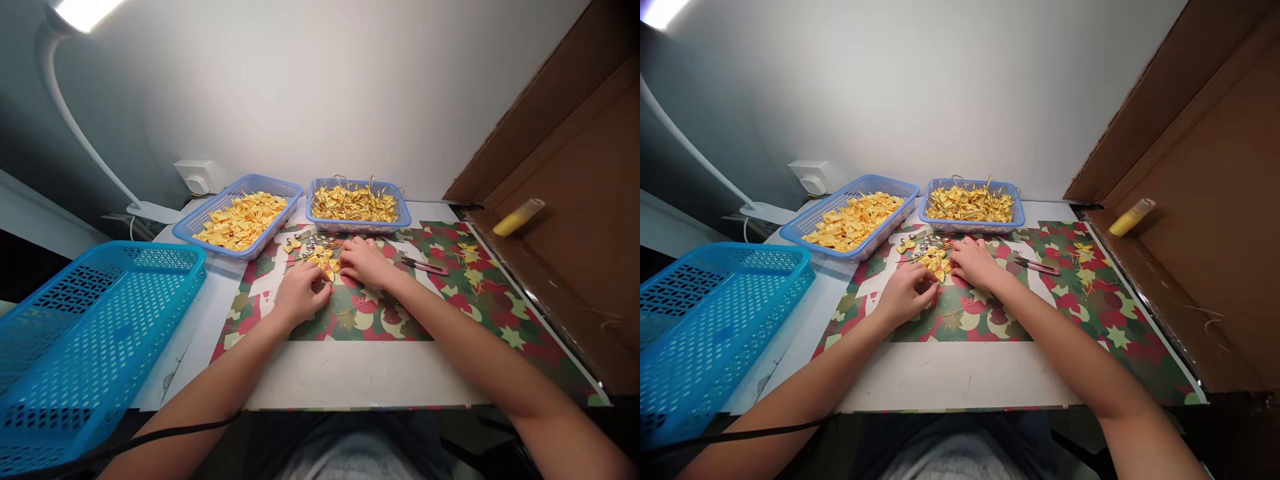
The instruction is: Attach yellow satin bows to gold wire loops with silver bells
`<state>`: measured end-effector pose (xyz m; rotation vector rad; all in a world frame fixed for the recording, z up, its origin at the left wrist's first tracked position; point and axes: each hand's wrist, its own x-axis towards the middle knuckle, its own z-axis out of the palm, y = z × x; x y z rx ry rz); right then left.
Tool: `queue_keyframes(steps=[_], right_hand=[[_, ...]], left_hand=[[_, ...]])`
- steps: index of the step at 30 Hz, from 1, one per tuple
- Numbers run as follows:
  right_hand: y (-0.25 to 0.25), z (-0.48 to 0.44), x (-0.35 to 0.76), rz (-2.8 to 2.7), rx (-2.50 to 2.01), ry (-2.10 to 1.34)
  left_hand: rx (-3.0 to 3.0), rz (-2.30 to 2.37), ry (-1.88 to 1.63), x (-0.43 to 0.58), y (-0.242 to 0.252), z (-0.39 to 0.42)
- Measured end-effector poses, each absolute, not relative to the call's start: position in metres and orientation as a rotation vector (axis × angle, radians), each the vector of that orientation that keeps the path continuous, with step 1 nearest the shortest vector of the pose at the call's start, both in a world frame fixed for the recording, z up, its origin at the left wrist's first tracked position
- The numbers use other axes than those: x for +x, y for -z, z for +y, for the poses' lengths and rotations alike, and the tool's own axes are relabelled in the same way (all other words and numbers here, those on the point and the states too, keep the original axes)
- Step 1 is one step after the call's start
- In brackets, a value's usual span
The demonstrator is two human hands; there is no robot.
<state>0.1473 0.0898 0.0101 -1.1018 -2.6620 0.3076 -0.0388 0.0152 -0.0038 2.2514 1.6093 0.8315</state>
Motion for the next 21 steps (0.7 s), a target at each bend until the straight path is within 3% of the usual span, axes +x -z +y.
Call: queue_keyframes(steps=[9,16,21], right_hand=[[-0.018,0.075,0.163,-2.628,-1.089,-0.288],[-0.029,0.043,0.171,-2.484,-0.914,-0.364],[-0.019,0.032,0.184,-2.119,-0.929,-0.477]], left_hand=[[2.281,1.504,-0.957,-0.032,0.008,0.011],[1.972,1.213,-0.936,-0.021,0.000,0.008],[1.791,1.122,-0.955,-0.020,0.002,0.005]])
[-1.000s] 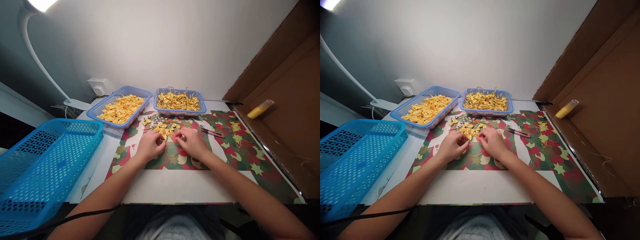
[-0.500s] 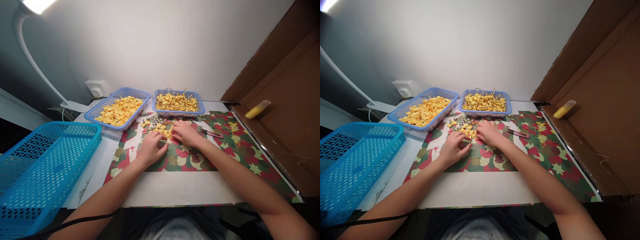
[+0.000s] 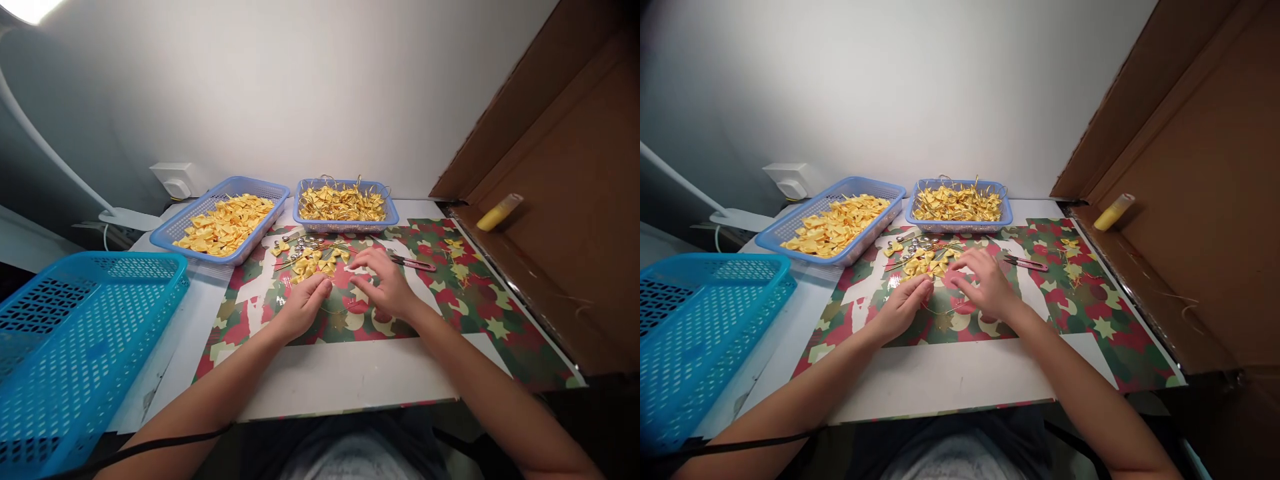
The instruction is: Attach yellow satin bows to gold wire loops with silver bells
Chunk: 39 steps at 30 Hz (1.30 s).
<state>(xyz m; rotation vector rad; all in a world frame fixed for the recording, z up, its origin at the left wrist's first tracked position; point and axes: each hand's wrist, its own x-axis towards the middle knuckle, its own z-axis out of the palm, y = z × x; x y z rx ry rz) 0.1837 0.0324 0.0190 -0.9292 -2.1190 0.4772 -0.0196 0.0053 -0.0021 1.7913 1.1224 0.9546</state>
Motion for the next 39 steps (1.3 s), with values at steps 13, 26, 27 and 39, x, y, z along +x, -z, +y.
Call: queue_keyframes(steps=[13,26,27,39], right_hand=[[-0.001,0.019,0.170,-1.931,-0.941,-0.695],[0.000,0.014,0.178,-2.243,-0.859,-0.200],[0.001,0.015,0.179,-2.250,-0.860,-0.182],[0.004,0.019,0.177,-2.022,-0.845,-0.848]], left_hand=[[1.599,1.044,-0.942,-0.015,0.004,0.003],[1.321,1.231,-1.024,-0.012,0.000,0.004],[1.350,1.227,-0.992,-0.012,0.000,0.003],[1.546,0.995,-0.906,-0.013,0.000,0.001]])
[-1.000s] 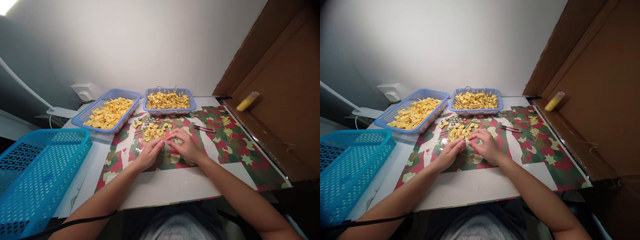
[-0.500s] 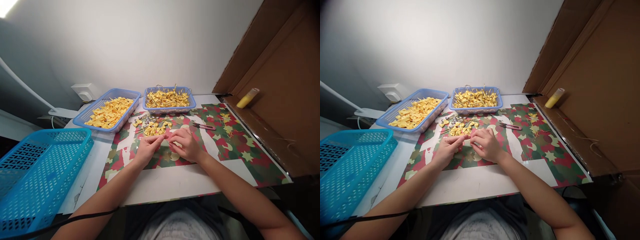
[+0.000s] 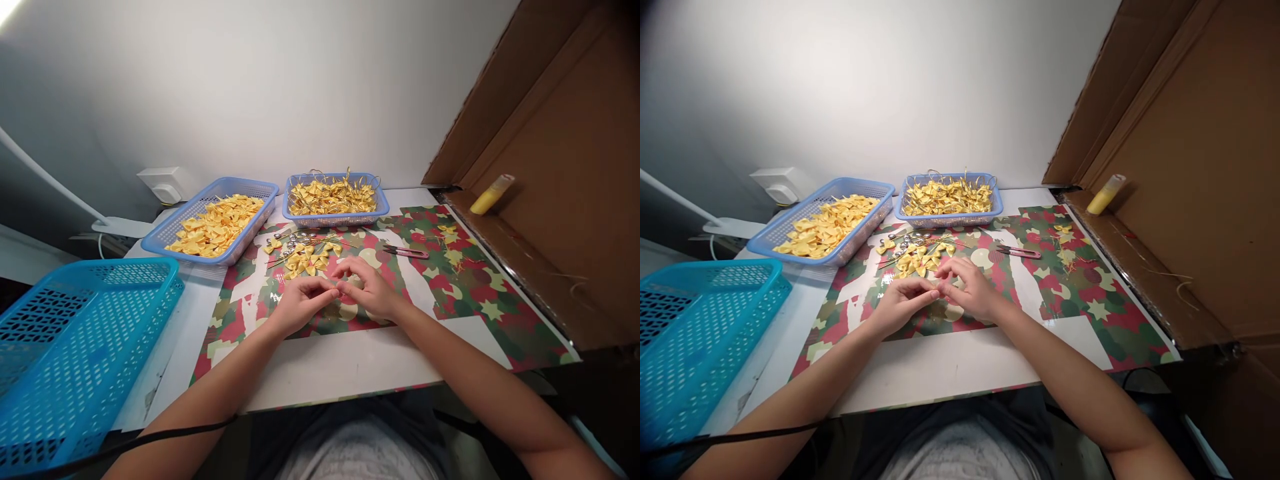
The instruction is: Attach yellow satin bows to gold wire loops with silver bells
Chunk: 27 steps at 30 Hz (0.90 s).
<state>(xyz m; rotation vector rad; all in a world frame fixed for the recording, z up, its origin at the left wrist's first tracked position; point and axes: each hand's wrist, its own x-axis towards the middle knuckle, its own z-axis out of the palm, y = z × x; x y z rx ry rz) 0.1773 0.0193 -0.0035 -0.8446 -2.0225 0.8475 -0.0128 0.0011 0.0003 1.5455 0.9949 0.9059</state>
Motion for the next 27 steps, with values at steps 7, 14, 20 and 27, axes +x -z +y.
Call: queue_keyframes(steps=[7,14,20,27], right_hand=[[0.0015,0.0199,0.1792,-1.962,-0.741,-1.242],[-0.0003,0.0182,0.1791,-1.997,-0.746,-1.059],[0.0029,0.0161,0.1747,-1.979,-0.827,-0.903],[0.0035,0.0149,0.1748,-2.056,-0.819,-0.856]], left_hand=[[1.414,0.977,-0.970,-0.0108,0.0008,0.0010],[1.373,1.013,-1.009,-0.0090,-0.0002,0.0026],[1.364,0.972,-1.006,-0.0095,0.0035,0.0039],[1.426,0.918,-1.009,-0.0080,0.0018,0.0033]])
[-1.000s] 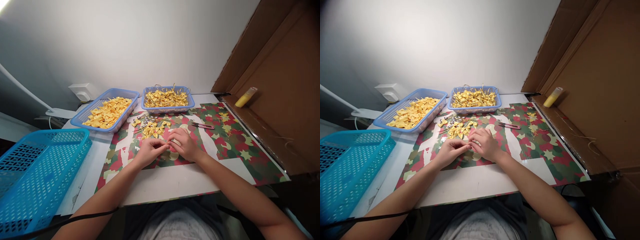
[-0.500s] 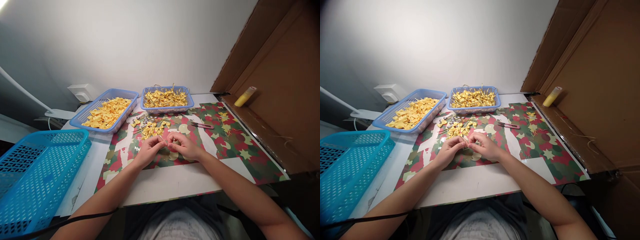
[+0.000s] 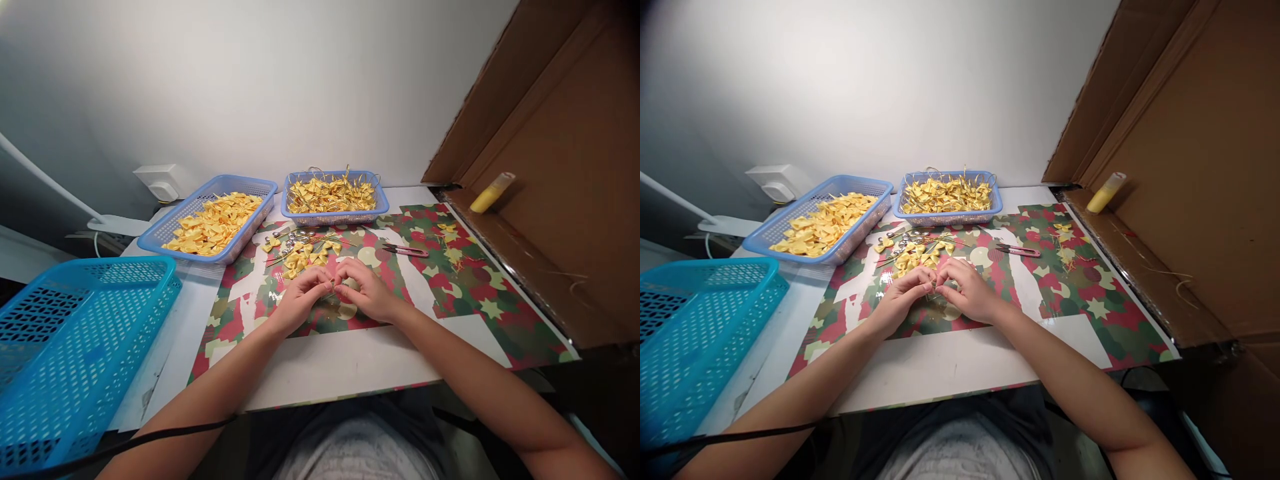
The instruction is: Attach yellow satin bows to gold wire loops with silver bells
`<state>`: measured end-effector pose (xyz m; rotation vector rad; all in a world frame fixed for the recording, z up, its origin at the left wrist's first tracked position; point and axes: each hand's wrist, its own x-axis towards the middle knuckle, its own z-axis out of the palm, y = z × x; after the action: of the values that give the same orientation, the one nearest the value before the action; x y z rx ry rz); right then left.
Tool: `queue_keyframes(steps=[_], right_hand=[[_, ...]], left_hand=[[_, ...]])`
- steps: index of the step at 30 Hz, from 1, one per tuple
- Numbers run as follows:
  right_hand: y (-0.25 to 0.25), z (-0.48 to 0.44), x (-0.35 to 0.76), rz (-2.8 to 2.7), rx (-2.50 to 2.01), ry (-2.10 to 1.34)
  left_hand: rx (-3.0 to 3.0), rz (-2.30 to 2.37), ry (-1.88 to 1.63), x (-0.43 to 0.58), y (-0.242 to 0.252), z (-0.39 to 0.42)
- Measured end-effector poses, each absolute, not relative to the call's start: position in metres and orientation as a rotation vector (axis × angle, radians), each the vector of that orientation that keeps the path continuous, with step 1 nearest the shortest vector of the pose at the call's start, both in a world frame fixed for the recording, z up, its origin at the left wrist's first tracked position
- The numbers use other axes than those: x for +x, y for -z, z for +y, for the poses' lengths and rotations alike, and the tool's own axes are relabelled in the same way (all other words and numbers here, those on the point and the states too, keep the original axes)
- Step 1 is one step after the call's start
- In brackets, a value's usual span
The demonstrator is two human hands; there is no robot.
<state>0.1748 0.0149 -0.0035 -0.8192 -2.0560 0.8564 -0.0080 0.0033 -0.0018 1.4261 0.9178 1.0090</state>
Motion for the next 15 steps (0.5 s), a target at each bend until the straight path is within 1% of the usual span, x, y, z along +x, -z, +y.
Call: queue_keyframes(steps=[6,11,15], right_hand=[[0.0035,0.0137,0.1753,-2.078,-0.829,-0.765],[0.0045,0.0122,0.1742,-2.102,-0.850,-0.654],[0.0040,0.0107,0.1735,-2.132,-0.888,-0.627]], left_hand=[[1.536,0.983,-1.065,-0.0078,0.0049,0.0038],[1.576,0.998,-1.034,-0.0080,0.0075,0.0025],[1.613,1.017,-1.024,-0.0075,0.0069,0.0020]])
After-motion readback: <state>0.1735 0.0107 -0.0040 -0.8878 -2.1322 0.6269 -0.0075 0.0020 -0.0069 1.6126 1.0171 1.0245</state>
